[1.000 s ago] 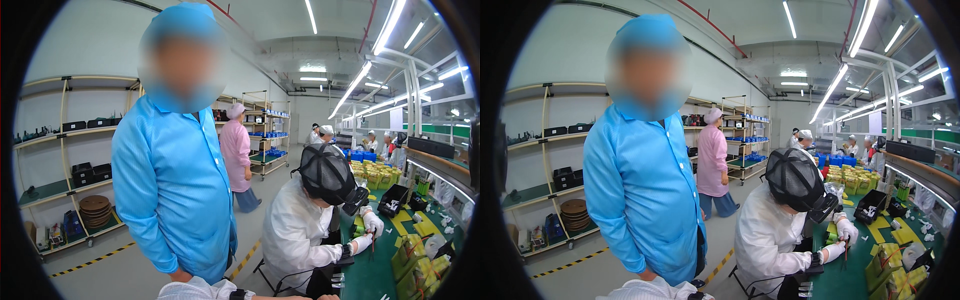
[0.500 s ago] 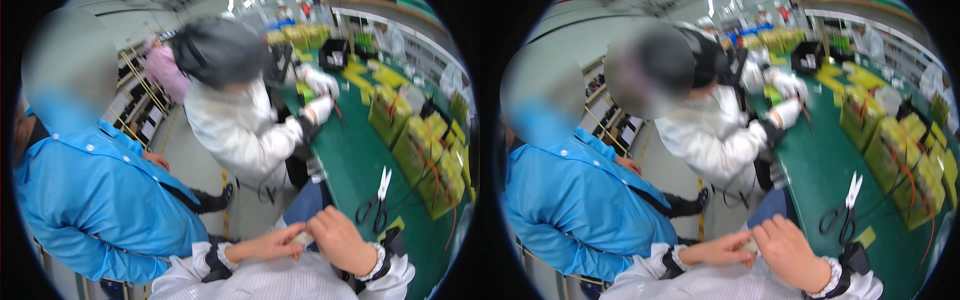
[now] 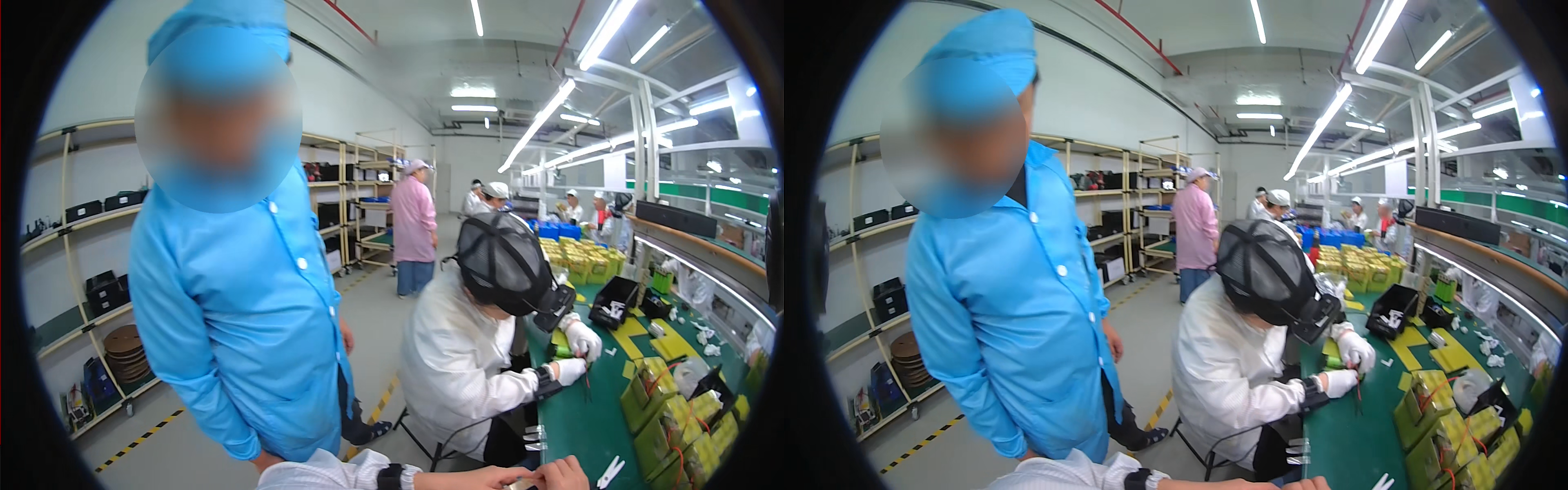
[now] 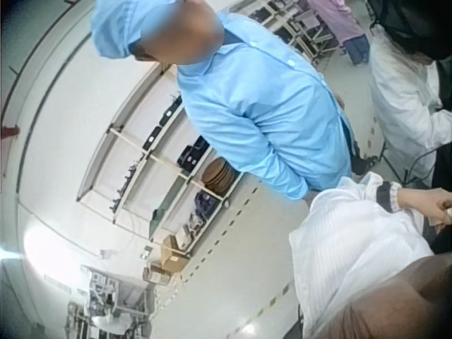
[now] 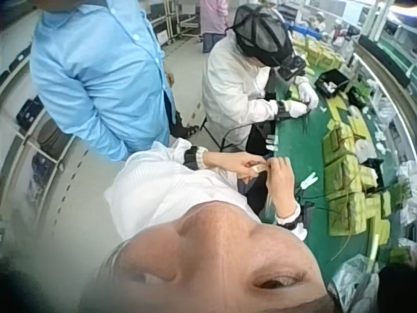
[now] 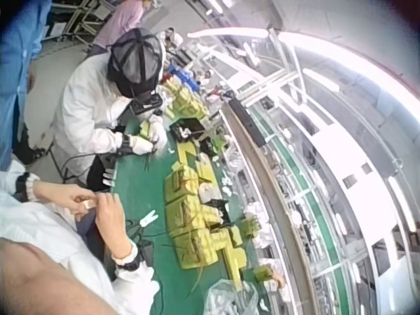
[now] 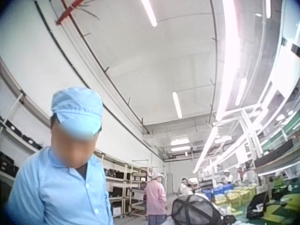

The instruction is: The person aligns an insulating board onto a battery pack, cuts multiple strips of tape from a roll using scissors, and applies the tape strips to secure the battery pack assembly with coworkers.

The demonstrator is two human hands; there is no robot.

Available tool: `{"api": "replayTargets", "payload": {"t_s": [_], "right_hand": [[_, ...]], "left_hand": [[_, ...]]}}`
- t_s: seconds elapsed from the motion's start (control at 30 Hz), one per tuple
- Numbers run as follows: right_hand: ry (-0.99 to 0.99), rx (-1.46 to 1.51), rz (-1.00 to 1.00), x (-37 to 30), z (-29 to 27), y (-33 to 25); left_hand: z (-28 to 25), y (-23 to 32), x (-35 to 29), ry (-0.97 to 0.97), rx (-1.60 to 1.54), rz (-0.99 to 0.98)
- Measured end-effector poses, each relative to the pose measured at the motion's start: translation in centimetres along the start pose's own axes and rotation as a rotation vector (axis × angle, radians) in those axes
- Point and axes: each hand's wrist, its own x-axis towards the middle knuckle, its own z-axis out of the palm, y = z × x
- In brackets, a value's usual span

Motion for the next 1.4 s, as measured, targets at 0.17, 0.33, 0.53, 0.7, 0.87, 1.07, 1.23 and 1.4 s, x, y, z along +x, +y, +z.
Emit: {"api": "replayTargets", "payload": {"t_s": [0.17,0.33,0.53,0.7,0.87,1.07,1.23,1.4], "right_hand": [[0.034,-0.017,-0.052,0.6,0.1,0.0],[0.052,0.004,-0.026,0.9,-0.8,1.2],[0.114,0.042,0.161,0.2,-1.6,6.1],[0.172,0.181,0.335,1.5,-0.9,10.2],[0.200,0.204,0.479,0.9,-1.1,10.1],[0.146,0.224,0.531,1.1,1.7,10.5],[0.053,0.196,0.604,1.2,2.9,11.0],[0.037,0.340,0.765,3.3,3.2,10.7]], "left_hand": [[-0.5,0.7,0.2,0.193,0.418,0.075],[-0.6,-0.1,1.4,0.120,0.014,-0.105],[-2.0,-1.0,5.7,-0.008,0.104,-0.257],[-3.0,4.5,8.3,0.063,0.249,-0.501],[-3.5,5.4,11.0,0.031,0.382,-0.582],[-6.3,2.3,9.9,-0.007,0.368,-0.674],[-8.3,0.0,8.8,-0.049,0.131,-0.610],[-11.1,-0.4,8.4,-0.050,0.139,-0.591]]}}
